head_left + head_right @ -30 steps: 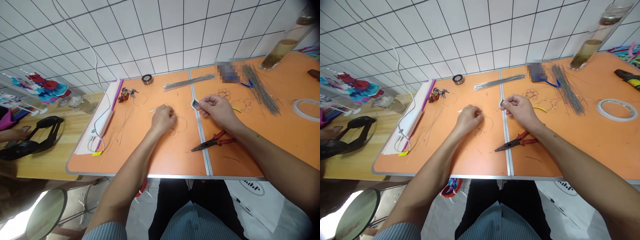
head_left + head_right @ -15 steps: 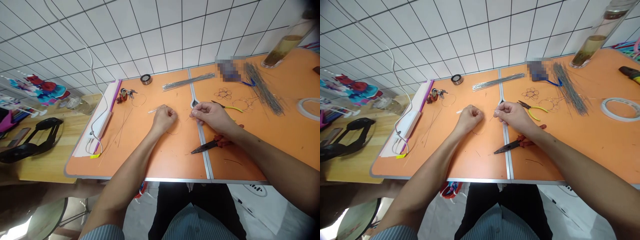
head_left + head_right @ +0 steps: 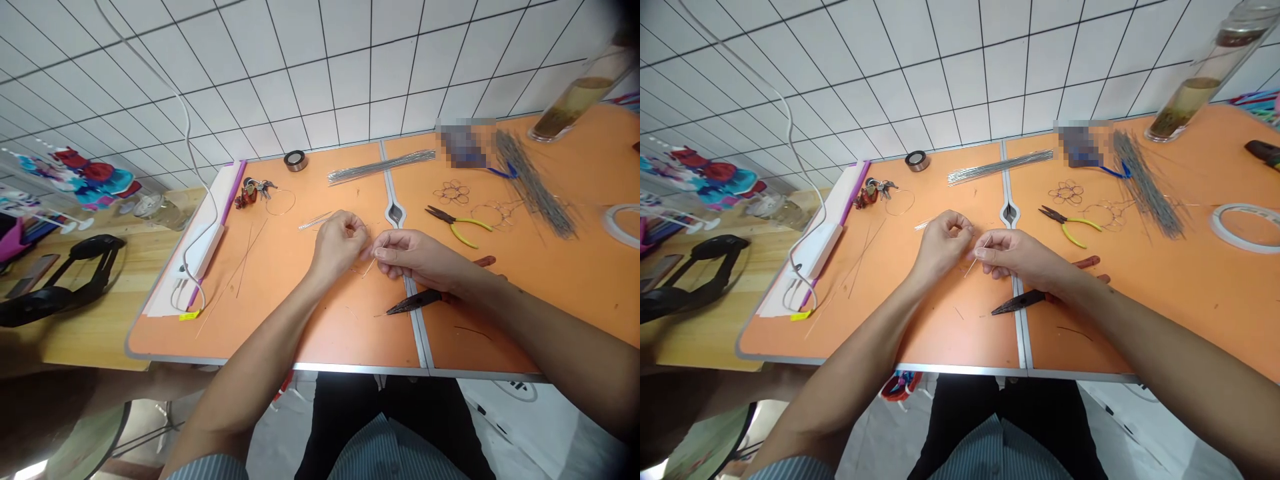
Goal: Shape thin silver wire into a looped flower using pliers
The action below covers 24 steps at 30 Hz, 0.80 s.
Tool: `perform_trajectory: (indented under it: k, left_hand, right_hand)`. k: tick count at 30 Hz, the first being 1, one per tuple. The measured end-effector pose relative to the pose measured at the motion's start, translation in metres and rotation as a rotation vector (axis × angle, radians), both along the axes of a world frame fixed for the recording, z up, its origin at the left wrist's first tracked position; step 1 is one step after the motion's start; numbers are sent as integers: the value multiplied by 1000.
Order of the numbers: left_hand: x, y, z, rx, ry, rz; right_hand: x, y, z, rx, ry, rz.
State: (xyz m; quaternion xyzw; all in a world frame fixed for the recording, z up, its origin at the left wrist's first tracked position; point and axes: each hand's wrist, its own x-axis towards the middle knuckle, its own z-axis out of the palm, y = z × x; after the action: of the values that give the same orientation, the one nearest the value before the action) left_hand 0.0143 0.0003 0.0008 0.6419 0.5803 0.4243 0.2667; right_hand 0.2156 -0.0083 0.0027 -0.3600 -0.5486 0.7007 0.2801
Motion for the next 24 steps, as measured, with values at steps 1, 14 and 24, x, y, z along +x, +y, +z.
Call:
perform_trajectory:
  k: [1,14,24]
  left_hand:
    - [0,0,1,-7,-15,-6]
    - [-11,1,11,-405,-570,-147]
    - [-14,2,9,-591,-674,-246]
  right_hand:
    - [0,0,0,15,-4,-9]
    - [21,16,2,63,44,-62]
    - [27,14,14,203,54,90]
